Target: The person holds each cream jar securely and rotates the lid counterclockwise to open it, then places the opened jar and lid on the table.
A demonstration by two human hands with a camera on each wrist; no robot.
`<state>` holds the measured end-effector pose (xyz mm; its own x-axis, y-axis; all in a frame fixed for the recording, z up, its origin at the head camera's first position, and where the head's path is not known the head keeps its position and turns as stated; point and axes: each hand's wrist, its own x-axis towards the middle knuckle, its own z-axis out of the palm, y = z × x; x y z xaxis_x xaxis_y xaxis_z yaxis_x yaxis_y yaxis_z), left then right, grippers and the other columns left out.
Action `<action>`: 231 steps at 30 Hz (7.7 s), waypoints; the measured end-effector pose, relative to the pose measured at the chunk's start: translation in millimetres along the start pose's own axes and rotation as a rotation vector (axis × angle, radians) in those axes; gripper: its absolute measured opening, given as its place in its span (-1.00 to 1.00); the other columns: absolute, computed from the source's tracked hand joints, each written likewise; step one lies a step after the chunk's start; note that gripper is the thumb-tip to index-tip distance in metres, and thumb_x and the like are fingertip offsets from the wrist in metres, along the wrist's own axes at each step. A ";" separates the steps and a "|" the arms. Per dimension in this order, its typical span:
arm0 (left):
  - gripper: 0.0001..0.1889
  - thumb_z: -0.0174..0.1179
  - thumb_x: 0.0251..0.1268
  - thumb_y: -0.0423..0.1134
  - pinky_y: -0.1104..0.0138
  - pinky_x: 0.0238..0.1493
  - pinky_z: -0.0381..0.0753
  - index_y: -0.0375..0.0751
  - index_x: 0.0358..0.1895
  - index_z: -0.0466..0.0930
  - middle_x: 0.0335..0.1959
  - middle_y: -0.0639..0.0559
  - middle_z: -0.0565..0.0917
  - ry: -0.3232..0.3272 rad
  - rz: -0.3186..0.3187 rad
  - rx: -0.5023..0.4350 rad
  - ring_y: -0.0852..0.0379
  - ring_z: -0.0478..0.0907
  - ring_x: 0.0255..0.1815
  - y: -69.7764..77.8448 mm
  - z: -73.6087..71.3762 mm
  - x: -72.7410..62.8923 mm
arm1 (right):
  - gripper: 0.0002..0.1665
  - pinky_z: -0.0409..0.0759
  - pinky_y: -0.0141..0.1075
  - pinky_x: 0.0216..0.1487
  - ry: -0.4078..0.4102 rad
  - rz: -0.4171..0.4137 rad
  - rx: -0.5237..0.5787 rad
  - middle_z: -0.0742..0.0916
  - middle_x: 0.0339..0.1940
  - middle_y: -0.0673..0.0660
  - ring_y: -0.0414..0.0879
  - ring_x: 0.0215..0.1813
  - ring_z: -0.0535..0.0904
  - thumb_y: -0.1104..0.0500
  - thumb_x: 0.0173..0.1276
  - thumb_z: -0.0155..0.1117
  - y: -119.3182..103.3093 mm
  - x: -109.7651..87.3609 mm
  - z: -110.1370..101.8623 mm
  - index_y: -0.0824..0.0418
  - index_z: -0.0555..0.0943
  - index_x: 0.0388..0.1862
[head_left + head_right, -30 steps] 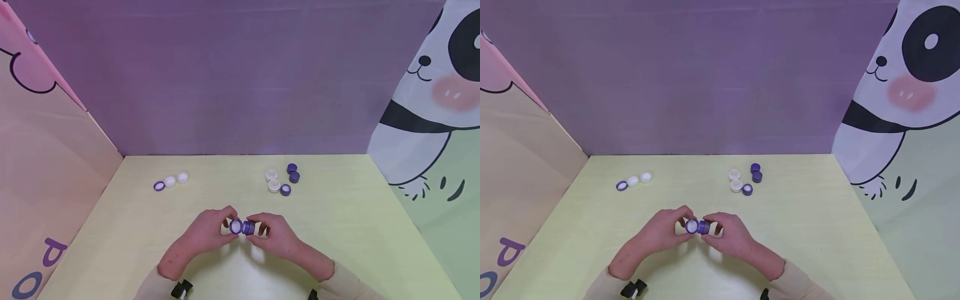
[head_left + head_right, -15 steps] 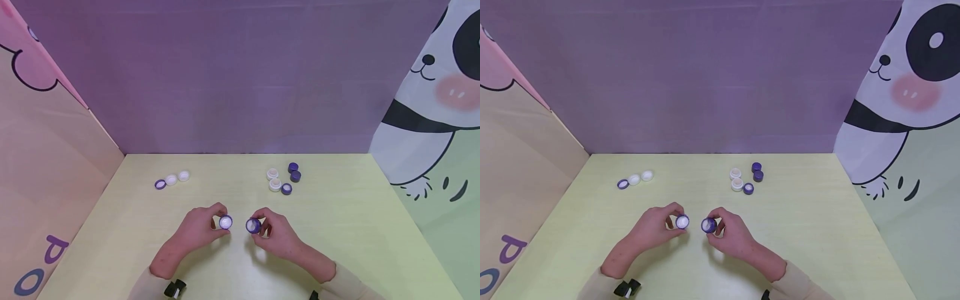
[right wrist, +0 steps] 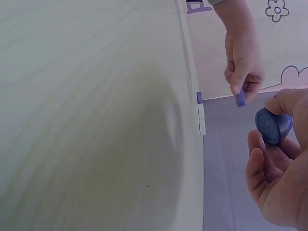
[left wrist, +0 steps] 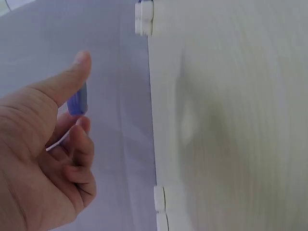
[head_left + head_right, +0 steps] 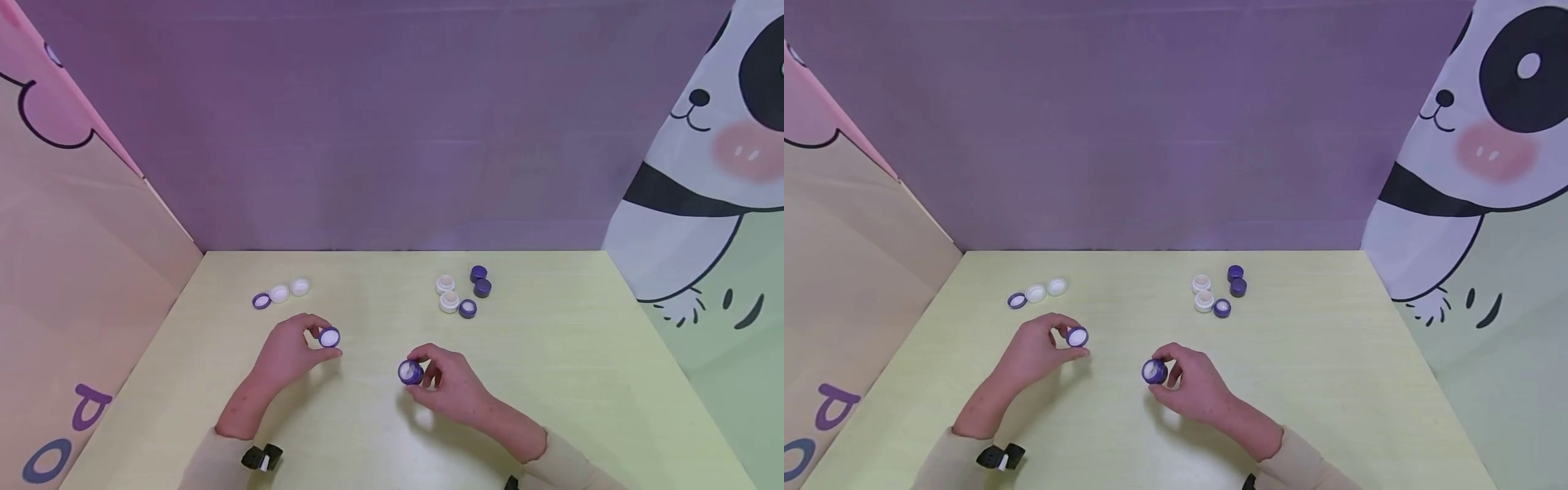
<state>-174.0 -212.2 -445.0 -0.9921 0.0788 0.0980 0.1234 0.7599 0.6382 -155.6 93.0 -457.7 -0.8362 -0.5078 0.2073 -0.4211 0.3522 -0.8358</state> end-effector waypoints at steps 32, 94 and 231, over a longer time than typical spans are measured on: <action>-0.39 0.41 0.14 -0.09 0.18 -0.12 0.57 -0.49 0.14 0.53 -0.02 -0.38 0.60 0.137 -0.349 -0.074 -0.21 0.53 -0.03 -104.2 -35.7 30.8 | -0.56 0.55 -0.35 -0.46 -0.004 -0.023 -0.024 0.68 -0.21 -0.11 -0.25 -0.43 0.55 0.32 0.07 0.50 6.2 -6.4 -4.8 0.11 0.57 -0.08; -0.39 0.48 -0.01 0.01 0.14 -0.27 0.48 -0.42 -0.02 0.56 -0.21 -0.28 0.66 0.167 -0.404 0.088 -0.17 0.57 -0.17 -108.6 -35.2 49.1 | -0.53 0.52 -0.36 -0.50 0.113 0.155 -0.018 0.64 -0.27 -0.01 -0.22 -0.49 0.53 0.37 0.04 0.50 22.3 0.0 -11.4 0.16 0.56 -0.07; -0.81 0.14 0.42 -0.18 0.32 -0.32 0.58 -0.15 -0.03 0.60 -0.28 0.25 0.60 -0.492 0.170 -0.184 0.13 0.53 -0.25 51.6 59.8 -7.7 | -0.42 0.51 -0.12 -0.15 0.381 0.665 -0.324 0.68 -0.10 0.25 0.10 -0.13 0.56 -0.02 0.15 0.44 123.5 84.8 -112.0 0.35 0.57 0.00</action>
<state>-161.5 -135.1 -458.5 -0.8466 0.5164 -0.1289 0.2413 0.5882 0.7719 -317.9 181.4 -486.4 -0.9834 0.1668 -0.0717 0.1715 0.7236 -0.6686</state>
